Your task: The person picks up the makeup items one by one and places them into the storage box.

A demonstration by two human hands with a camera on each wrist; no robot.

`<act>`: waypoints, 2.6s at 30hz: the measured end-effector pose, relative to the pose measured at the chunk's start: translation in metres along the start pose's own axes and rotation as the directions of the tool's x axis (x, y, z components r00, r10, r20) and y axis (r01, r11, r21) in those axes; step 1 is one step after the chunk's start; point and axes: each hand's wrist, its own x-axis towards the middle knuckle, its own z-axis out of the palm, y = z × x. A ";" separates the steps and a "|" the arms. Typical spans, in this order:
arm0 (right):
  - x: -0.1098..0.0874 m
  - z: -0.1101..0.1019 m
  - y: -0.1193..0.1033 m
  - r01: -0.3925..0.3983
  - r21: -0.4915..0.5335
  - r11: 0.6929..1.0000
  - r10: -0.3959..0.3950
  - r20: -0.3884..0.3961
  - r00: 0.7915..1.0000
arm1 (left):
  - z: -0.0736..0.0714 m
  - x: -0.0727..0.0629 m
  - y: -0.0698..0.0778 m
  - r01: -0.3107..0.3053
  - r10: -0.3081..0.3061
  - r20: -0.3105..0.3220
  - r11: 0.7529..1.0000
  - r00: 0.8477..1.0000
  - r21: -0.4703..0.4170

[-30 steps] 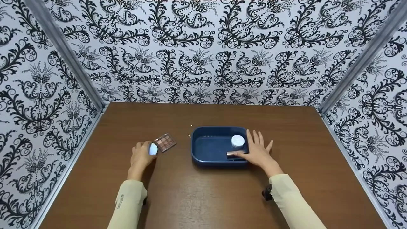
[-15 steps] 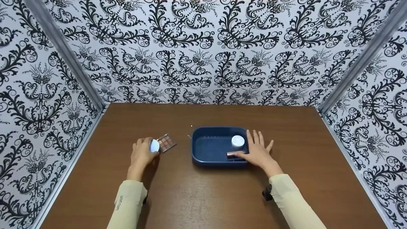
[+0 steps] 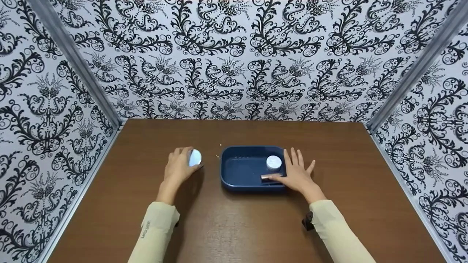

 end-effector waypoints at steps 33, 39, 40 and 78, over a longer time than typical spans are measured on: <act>0.001 -0.001 0.000 -0.005 -0.008 1.000 0.005 0.002 1.000 | 0.084 0.015 0.130 -0.285 0.245 0.232 0.945 0.941 0.159; 0.001 0.000 -0.001 -0.006 -0.001 1.000 0.006 -0.005 1.000 | 0.103 0.017 0.138 -0.289 0.227 0.278 0.935 0.933 0.206; 0.001 0.000 -0.001 -0.006 0.002 1.000 0.006 -0.005 1.000 | 0.105 0.017 0.138 -0.290 0.226 0.285 0.934 0.932 0.210; 0.002 0.005 0.001 -0.013 0.036 0.999 0.013 0.014 1.000 | 0.132 0.021 0.144 -0.399 0.311 0.358 0.894 0.880 0.204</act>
